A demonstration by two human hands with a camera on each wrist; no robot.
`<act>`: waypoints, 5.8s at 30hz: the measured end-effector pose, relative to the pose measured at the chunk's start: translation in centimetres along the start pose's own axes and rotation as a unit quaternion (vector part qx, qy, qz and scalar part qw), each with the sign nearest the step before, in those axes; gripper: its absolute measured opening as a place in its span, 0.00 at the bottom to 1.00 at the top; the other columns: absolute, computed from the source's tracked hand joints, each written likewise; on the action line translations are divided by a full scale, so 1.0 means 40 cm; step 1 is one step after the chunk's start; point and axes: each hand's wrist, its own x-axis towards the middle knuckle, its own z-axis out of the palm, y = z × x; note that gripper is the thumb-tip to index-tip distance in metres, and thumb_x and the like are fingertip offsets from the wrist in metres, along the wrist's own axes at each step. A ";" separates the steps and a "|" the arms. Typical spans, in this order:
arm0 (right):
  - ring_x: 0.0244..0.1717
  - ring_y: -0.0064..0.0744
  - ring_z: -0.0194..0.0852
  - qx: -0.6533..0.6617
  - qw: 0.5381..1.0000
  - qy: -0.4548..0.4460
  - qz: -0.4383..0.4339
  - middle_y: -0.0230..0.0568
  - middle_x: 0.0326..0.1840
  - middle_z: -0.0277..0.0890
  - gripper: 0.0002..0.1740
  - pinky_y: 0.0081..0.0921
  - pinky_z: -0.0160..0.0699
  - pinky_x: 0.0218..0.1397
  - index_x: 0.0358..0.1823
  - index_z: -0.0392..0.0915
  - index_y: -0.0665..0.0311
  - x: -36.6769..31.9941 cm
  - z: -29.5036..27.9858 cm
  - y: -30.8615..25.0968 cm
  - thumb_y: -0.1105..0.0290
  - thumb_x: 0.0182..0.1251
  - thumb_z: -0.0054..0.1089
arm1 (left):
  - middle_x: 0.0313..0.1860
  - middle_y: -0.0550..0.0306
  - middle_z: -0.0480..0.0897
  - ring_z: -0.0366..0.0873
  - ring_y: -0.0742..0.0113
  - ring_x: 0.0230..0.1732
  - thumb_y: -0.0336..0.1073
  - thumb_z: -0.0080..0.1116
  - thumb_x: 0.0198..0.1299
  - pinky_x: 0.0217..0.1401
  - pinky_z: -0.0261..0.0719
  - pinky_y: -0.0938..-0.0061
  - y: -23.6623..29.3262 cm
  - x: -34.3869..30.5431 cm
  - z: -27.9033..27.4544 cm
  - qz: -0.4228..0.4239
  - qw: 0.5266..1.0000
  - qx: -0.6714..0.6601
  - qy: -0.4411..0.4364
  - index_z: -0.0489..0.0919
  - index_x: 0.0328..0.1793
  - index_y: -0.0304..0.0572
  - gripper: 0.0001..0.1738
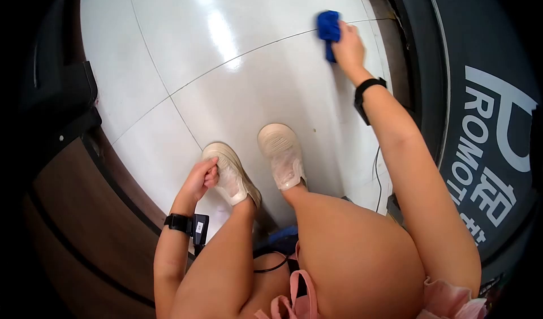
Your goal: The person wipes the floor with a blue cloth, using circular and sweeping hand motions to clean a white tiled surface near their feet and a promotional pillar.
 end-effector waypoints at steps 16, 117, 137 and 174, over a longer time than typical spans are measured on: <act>0.46 0.43 0.72 0.218 0.904 -0.114 -0.350 0.39 0.45 0.73 0.20 0.34 0.75 0.48 0.47 0.72 0.56 -0.228 0.056 -0.380 0.71 0.49 0.60 | 0.11 0.72 0.56 0.50 0.80 0.12 0.48 0.48 0.65 0.15 0.46 0.83 -0.011 0.002 -0.012 0.003 0.999 0.022 -0.030 0.67 0.18 0.46 0.23; 0.48 0.49 0.72 0.125 0.956 -0.255 -0.068 0.44 0.47 0.73 0.32 0.38 0.74 0.47 0.55 0.65 0.58 -0.556 -0.105 0.011 0.81 0.43 0.55 | 0.08 0.69 0.56 0.52 0.77 0.11 0.54 0.42 0.66 0.16 0.50 0.81 0.052 -0.004 0.104 0.002 0.989 0.146 0.035 0.79 0.29 0.37 0.27; 0.43 0.54 0.73 0.153 0.978 -0.133 0.042 0.49 0.42 0.75 0.28 0.42 0.74 0.45 0.52 0.67 0.57 -0.371 -0.045 -0.087 0.78 0.44 0.56 | 0.08 0.68 0.57 0.52 0.77 0.11 0.53 0.41 0.66 0.17 0.50 0.81 0.061 0.005 0.110 -0.014 0.988 0.146 0.043 0.79 0.29 0.37 0.28; 0.50 0.50 0.70 0.069 0.996 -0.041 0.042 0.45 0.51 0.70 0.31 0.39 0.73 0.50 0.55 0.66 0.58 -0.216 -0.031 0.170 0.80 0.43 0.57 | 0.06 0.61 0.67 0.63 0.72 0.11 0.53 0.41 0.67 0.19 0.64 0.80 0.077 0.009 0.084 -0.050 0.985 0.168 0.001 0.81 0.31 0.31 0.30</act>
